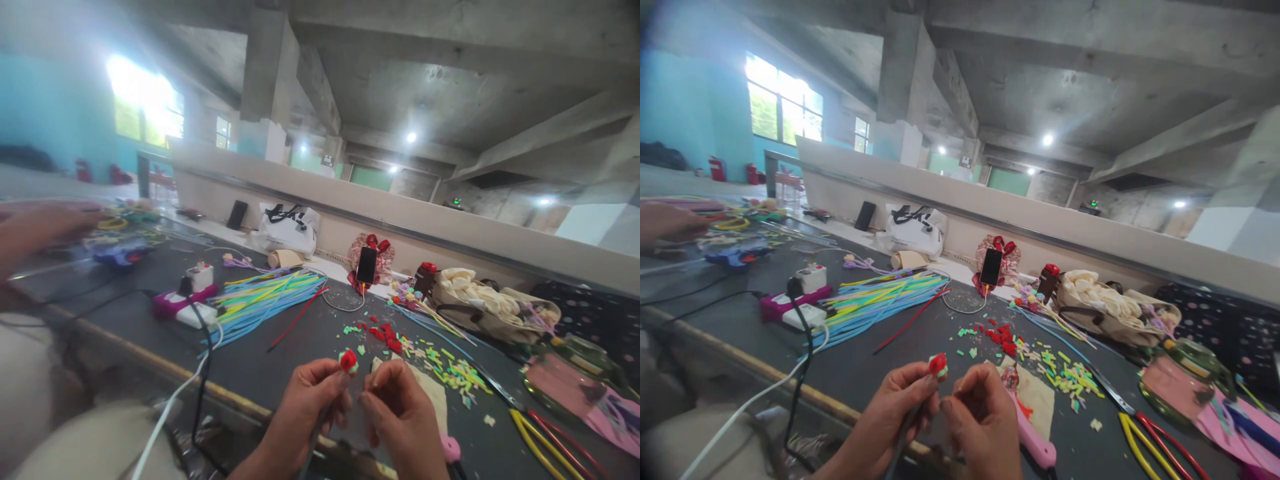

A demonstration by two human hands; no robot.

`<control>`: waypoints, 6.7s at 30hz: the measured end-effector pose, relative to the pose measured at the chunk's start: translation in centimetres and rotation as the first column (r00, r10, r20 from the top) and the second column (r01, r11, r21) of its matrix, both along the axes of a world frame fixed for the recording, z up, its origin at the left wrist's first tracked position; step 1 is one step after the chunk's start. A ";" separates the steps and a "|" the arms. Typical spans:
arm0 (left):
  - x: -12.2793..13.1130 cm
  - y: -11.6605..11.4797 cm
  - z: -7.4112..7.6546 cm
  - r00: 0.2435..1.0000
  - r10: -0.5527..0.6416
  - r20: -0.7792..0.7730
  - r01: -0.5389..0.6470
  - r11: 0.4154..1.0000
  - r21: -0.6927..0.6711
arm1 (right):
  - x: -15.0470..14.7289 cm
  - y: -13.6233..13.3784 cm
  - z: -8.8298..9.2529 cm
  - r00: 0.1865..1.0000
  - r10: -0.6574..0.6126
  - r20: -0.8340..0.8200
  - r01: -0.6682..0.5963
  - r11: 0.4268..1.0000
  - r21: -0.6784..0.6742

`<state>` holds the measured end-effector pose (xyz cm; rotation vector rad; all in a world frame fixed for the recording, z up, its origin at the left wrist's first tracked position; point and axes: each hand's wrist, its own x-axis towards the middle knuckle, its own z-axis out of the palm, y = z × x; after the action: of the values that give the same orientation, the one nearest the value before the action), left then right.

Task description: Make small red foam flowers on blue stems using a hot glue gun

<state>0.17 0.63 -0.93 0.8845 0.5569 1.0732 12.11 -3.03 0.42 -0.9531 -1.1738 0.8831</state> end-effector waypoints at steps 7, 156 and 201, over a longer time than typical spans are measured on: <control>0.5 -0.9 0.5 0.999 0.032 0.019 -0.032 0.999 0.016 | -0.5 0.0 -0.4 0.983 -0.159 0.093 0.155 0.987 0.040; -1.3 0.9 0.0 0.940 0.002 -0.342 0.107 0.949 0.298 | 0.4 1.1 -2.9 0.953 0.114 0.280 -0.088 0.991 -0.105; -1.9 0.4 1.0 0.940 -0.127 -0.317 0.116 0.992 -0.053 | 0.8 -0.9 -3.0 0.995 0.055 0.089 -0.037 0.981 -0.192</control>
<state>-1.75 1.06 0.09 1.0583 0.7768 0.8096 12.92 -3.89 -2.57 -1.1366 -1.2107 1.0105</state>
